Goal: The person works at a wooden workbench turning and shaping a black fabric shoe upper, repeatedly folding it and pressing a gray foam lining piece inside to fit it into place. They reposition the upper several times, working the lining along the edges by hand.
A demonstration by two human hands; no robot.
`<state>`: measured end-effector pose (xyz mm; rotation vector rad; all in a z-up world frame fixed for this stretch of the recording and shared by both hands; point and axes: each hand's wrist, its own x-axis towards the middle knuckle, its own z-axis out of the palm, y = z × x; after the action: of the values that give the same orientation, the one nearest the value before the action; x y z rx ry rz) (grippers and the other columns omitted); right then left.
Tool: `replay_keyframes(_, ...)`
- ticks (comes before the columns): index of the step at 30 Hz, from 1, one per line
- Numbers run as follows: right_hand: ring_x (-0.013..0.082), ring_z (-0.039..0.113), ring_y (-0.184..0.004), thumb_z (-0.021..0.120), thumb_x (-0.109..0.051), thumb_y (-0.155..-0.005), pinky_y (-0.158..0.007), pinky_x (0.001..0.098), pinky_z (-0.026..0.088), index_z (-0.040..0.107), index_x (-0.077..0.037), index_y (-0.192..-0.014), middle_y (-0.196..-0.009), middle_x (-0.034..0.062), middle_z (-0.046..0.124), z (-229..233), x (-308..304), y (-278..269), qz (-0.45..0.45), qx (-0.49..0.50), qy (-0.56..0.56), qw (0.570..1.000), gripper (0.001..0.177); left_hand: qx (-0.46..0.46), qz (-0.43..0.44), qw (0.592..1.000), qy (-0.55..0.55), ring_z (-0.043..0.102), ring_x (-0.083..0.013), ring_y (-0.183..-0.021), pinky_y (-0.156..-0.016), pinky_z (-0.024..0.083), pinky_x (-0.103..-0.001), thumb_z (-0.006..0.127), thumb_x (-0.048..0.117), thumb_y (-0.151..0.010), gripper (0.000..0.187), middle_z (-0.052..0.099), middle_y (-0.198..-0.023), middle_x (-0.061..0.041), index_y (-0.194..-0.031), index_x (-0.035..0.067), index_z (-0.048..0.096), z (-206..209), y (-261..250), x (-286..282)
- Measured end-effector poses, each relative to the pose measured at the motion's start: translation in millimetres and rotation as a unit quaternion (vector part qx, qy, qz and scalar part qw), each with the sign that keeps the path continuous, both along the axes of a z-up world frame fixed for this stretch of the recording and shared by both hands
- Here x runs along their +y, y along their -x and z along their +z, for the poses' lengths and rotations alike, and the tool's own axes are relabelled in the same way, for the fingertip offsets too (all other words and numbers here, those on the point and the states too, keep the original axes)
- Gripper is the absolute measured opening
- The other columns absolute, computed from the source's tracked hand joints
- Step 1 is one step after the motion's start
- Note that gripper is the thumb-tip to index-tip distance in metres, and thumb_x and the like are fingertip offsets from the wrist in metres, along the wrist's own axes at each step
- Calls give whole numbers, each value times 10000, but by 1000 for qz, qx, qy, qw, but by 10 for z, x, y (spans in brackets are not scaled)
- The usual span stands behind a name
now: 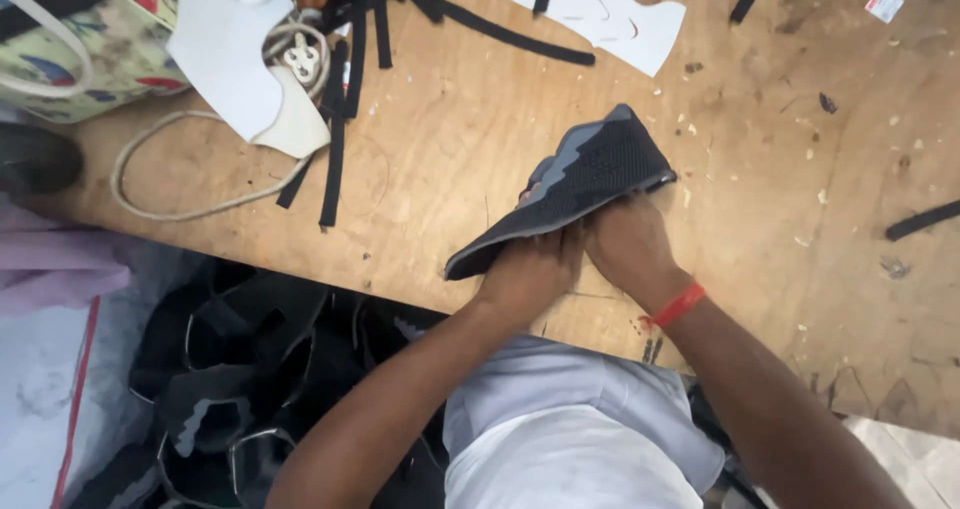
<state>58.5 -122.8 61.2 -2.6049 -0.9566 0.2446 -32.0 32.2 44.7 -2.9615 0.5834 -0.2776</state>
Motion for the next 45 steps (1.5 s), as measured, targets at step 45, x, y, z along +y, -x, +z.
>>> replay_keyframes(45, 449, 634, -1107, 494, -2, -873, -908, 481, 523, 600, 37, -1249, -1191, 299, 661, 968, -87, 28, 141, 29, -138, 980, 392, 146, 43, 947, 284, 626, -422, -1184, -1019, 487, -495, 628, 337, -891, 522, 656, -1272, -275, -1265, -29, 630, -285, -428, 67)
